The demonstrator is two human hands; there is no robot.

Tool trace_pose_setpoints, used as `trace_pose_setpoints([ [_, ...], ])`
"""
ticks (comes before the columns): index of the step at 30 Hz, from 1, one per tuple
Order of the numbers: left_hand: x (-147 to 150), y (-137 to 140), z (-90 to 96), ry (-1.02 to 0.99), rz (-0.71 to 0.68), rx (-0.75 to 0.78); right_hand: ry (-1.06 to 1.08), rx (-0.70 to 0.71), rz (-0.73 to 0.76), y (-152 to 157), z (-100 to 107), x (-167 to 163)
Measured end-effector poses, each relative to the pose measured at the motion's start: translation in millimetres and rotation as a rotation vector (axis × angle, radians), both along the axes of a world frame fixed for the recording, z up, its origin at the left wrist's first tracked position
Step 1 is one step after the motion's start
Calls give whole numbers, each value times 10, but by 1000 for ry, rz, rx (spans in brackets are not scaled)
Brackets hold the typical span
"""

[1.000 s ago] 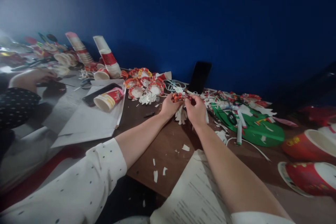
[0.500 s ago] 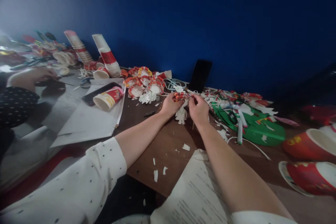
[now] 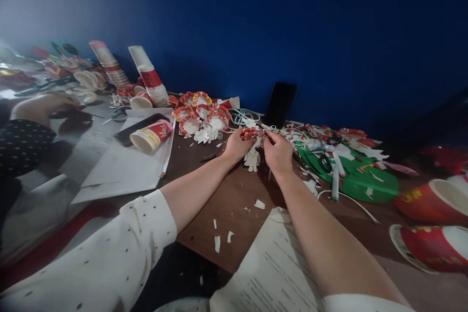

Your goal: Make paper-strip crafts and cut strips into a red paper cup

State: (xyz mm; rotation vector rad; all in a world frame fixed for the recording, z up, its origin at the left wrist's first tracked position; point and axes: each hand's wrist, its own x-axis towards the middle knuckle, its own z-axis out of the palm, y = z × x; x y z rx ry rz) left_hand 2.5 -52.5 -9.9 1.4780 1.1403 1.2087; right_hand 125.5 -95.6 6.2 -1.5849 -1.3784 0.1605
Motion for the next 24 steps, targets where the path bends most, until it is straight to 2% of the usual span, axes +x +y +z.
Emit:
trace_pose_setpoints([
  [9, 4, 44, -24, 26, 49, -16, -72, -11, 50, 7, -67, -25],
  [15, -16, 11, 24, 47, 48, -28, -125, -22, 19, 18, -73, -18],
  [24, -22, 9, 29, 80, 45, -13, -96, -22, 66, 12, -86, -13],
])
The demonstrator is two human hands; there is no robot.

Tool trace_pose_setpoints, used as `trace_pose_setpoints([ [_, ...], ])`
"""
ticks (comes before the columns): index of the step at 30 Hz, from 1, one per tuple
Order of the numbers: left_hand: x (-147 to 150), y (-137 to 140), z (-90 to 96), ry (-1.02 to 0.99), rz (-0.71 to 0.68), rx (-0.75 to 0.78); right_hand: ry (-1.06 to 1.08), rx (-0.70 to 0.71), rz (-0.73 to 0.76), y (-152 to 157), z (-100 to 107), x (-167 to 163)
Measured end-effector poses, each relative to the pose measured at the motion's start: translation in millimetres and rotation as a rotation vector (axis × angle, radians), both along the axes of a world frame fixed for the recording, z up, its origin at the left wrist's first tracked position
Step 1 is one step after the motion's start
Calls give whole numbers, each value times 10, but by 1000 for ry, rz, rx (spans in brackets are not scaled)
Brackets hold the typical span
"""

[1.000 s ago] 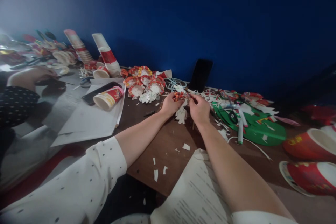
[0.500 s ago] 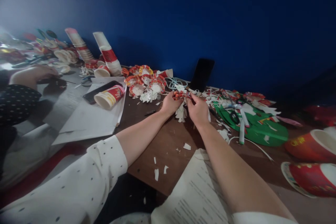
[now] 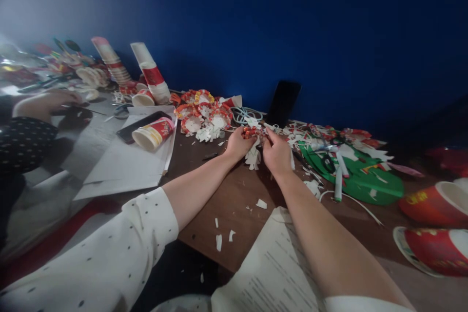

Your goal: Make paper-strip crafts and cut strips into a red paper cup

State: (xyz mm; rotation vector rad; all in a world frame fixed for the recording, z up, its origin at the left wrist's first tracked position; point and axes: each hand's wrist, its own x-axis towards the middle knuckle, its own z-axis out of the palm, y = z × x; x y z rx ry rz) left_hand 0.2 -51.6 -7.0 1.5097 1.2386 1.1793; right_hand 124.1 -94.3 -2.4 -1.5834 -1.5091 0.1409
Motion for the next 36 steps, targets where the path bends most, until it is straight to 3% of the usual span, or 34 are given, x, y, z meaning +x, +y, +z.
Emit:
trace_pose_setpoints([
  [13, 5, 17, -46, 51, -4, 57, -30, -6, -2, -23, 32, -11],
  [25, 6, -19, -17, 107, -43, 74, 18, 11, -106, 23, 3, 22],
  [36, 0, -26, 30, -67, -43, -145, 96, -54, -142, 9, 62, -5],
])
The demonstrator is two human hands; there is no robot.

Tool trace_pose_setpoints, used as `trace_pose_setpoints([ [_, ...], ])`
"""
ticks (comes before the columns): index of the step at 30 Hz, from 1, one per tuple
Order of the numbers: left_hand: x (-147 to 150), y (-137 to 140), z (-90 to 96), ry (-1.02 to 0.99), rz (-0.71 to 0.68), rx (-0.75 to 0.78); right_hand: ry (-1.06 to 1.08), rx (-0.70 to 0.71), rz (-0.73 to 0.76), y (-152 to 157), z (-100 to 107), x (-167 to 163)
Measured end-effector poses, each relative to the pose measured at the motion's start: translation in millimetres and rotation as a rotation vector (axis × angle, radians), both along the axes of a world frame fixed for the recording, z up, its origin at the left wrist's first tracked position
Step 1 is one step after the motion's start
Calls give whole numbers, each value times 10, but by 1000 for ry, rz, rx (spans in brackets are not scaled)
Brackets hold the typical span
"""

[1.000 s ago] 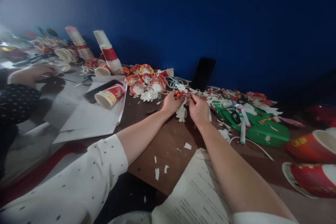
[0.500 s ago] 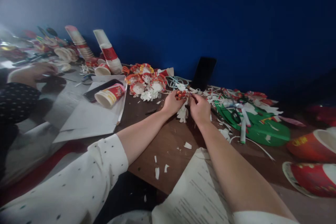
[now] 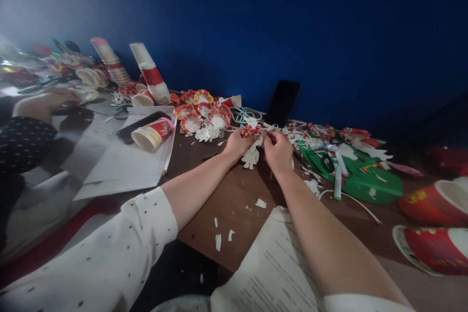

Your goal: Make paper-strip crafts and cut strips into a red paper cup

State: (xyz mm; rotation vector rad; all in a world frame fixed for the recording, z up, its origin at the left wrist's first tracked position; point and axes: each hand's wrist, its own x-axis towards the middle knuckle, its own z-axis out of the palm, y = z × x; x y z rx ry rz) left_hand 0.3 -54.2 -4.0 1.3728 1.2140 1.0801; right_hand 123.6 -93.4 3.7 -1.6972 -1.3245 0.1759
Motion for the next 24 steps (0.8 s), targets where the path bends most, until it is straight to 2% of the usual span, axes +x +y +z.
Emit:
trace_pose_setpoints([
  [18, 5, 41, -41, 120, -20, 76, -53, 121, 63, -2, -39, 22],
  [24, 25, 61, -107, 50, -72, 84, -49, 122, 86, -7, -26, 26],
])
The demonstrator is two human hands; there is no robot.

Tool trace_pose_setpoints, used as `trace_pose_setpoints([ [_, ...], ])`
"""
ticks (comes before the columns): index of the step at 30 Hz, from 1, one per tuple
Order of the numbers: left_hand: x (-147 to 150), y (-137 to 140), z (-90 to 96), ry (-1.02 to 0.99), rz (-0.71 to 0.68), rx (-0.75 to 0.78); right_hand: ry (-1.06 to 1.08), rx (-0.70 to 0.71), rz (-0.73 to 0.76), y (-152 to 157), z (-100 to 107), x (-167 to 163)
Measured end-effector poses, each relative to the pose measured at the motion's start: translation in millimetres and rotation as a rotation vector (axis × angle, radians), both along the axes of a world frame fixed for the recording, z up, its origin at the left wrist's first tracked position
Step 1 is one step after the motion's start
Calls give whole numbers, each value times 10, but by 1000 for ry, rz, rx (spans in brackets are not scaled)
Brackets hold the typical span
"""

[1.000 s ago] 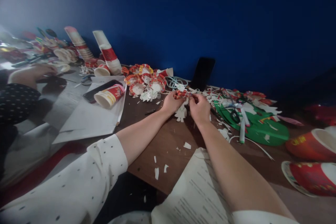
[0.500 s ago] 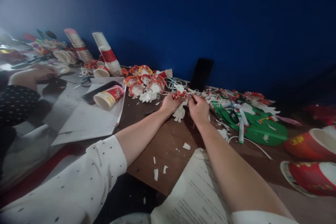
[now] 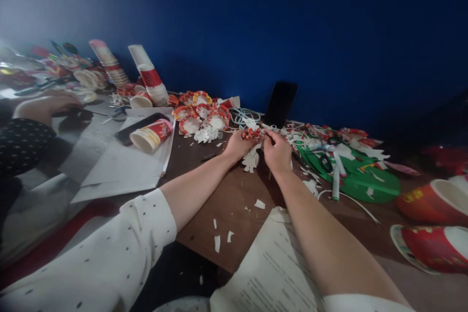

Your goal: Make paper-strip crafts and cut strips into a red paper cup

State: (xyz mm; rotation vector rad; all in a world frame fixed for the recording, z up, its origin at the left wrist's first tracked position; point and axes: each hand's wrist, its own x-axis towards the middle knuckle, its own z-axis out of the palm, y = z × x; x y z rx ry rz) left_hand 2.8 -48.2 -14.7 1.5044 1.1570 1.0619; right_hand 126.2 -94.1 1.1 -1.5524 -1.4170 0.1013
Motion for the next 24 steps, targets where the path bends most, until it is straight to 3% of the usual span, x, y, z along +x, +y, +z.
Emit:
trace_pose_setpoints([
  [15, -31, -66, 156, 3, 88, -82, 66, -23, 108, -64, 30, -89],
  [24, -16, -42, 99, 63, 67, 16, -56, 66, 85, -27, 3, -18],
])
